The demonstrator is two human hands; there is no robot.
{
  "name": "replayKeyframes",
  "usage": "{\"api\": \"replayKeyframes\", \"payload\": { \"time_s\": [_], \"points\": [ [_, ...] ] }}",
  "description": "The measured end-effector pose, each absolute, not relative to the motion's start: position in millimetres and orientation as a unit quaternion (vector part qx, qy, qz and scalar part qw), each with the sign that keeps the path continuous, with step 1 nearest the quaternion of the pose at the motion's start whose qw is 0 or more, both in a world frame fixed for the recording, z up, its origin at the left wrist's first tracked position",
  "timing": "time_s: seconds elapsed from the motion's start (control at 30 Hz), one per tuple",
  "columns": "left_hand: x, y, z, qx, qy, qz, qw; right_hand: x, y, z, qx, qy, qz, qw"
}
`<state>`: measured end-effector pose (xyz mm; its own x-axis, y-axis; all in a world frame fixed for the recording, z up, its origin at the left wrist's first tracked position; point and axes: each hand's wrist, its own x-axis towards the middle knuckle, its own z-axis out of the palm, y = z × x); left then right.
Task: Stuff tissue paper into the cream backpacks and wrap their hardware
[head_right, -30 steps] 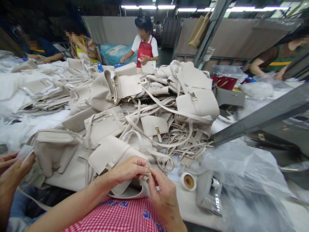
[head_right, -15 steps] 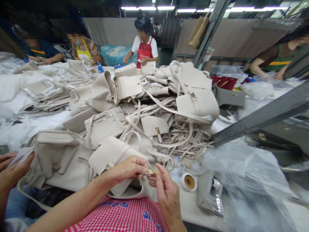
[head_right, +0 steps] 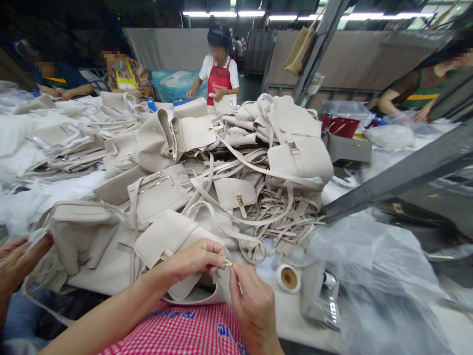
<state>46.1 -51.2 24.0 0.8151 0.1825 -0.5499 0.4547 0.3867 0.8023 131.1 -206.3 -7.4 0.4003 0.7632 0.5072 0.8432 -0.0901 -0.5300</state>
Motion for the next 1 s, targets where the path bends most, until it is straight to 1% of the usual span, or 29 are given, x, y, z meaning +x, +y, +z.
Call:
{"api": "replayKeyframes", "payload": {
  "time_s": [0.13, 0.27, 0.33, 0.4, 0.47, 0.6, 0.67, 0.7, 0.77, 0.8, 0.83, 0.87, 0.93, 1.0],
  "points": [
    [47, -51, 25, 0.552, 0.295, -0.083, 0.775, 132, -205, -9, -0.764, -0.546, -0.128, 0.319],
    [47, -50, 23, 0.556, 0.285, -0.086, 0.776, 135, -202, -8, -0.77, -0.564, -0.146, 0.259],
    [47, -49, 22, 0.561, 0.284, -0.086, 0.773, 137, -200, -9, -0.772, -0.565, -0.15, 0.251],
    [46, -49, 20, 0.57, 0.285, -0.088, 0.766, 141, -197, -10, -0.776, -0.552, -0.153, 0.264],
    [44, -49, 19, 0.573, 0.281, -0.093, 0.764, 146, -196, -12, -0.782, -0.532, -0.133, 0.295],
    [43, -49, 21, 0.549, 0.268, -0.09, 0.786, 154, -197, -11, -0.815, -0.425, -0.018, 0.394],
    [42, -47, 23, 0.543, 0.266, -0.087, 0.792, 157, -206, -13, -0.823, -0.392, 0.057, 0.408],
    [42, -46, 23, 0.542, 0.268, -0.085, 0.792, 159, -213, -16, -0.821, -0.405, 0.103, 0.389],
    [41, -44, 22, 0.545, 0.275, -0.082, 0.788, 163, -232, -28, -0.815, -0.464, 0.178, 0.296],
    [40, -44, 21, 0.548, 0.28, -0.079, 0.785, 166, -243, -36, -0.817, -0.49, 0.192, 0.236],
    [40, -43, 21, 0.551, 0.281, -0.075, 0.782, 168, -254, -45, -0.828, -0.499, 0.179, 0.181],
    [40, -43, 20, 0.556, 0.279, -0.074, 0.779, 171, -264, -54, -0.846, -0.491, 0.144, 0.149],
    [38, -44, 21, 0.568, 0.265, -0.077, 0.775, 176, -279, -68, -0.871, -0.467, 0.075, 0.133],
    [33, -45, 27, 0.581, 0.255, -0.077, 0.769, 176, -286, -71, -0.877, -0.457, 0.062, 0.133]
  ]
}}
